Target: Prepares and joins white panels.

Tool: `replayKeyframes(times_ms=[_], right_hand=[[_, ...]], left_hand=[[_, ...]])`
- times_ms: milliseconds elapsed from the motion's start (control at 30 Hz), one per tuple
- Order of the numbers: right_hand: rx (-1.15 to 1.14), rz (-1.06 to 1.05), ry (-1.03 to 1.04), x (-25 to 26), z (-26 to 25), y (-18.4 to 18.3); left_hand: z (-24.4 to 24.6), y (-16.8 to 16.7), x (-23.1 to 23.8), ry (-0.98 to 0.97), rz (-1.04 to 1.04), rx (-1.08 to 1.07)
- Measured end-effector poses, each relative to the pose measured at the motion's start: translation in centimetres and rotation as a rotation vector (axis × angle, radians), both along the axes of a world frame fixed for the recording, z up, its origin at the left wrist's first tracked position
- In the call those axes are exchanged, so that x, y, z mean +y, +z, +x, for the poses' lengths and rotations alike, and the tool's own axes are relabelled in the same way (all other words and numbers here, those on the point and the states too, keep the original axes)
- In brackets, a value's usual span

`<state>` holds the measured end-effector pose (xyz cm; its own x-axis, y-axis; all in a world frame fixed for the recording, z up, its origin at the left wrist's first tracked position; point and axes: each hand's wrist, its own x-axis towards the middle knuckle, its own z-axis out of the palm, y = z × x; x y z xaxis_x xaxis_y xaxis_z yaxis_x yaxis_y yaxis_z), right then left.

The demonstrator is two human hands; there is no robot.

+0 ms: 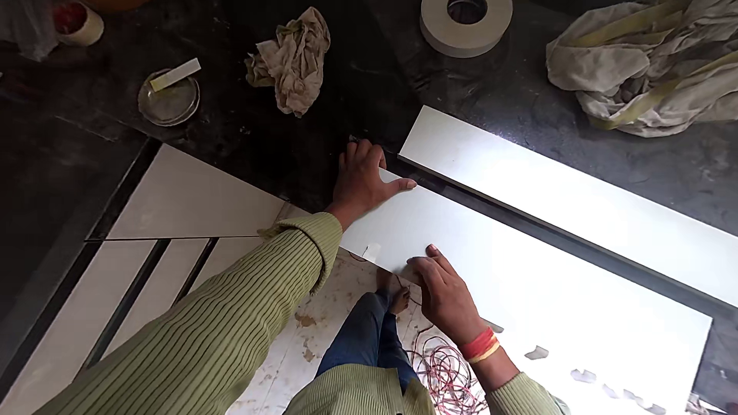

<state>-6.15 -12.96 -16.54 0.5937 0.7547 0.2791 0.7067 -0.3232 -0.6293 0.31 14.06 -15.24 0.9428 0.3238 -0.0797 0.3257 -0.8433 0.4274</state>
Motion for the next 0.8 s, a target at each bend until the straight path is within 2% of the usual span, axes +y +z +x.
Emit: replayKeyframes(times_ms=[167,300,400,567,667,733,800], right_hand=[[0.033,0.016,-0.045,-0.4,0.2,0.2],[-0.074,-0.022,-0.054,0.8,0.3,0.3],[-0.170,-0.137,-0.125,1.3,-0.1,1.6],[-0.046,-0.250,-0.417,1.9,-5.7,3.4],[0.022,-0.291,-0.631,3.2,-10.3,2.3],[0.000,-0.284,-0.678,4.1,-12.6,2.0],[-0.044,-0.198,-0.664,5.2,-13.5,3.4]], left_hand=[[-0.1,0.0,0.2,-0.001,-0.057,-0.041],[0.0,0.2,0.7,-0.030,-0.088,-0.024],[0.0,0.1,0.5,-0.030,-0.070,-0.033],[0.2,0.0,0.7,-0.033,-0.068,-0.042],[0.2,0.1,0.7,-0.031,-0.072,-0.036],[0.2,0.0,0.7,-0.033,-0.072,-0.033],[0.5,0.3,0.8,-0.049,-0.070,-0.023]])
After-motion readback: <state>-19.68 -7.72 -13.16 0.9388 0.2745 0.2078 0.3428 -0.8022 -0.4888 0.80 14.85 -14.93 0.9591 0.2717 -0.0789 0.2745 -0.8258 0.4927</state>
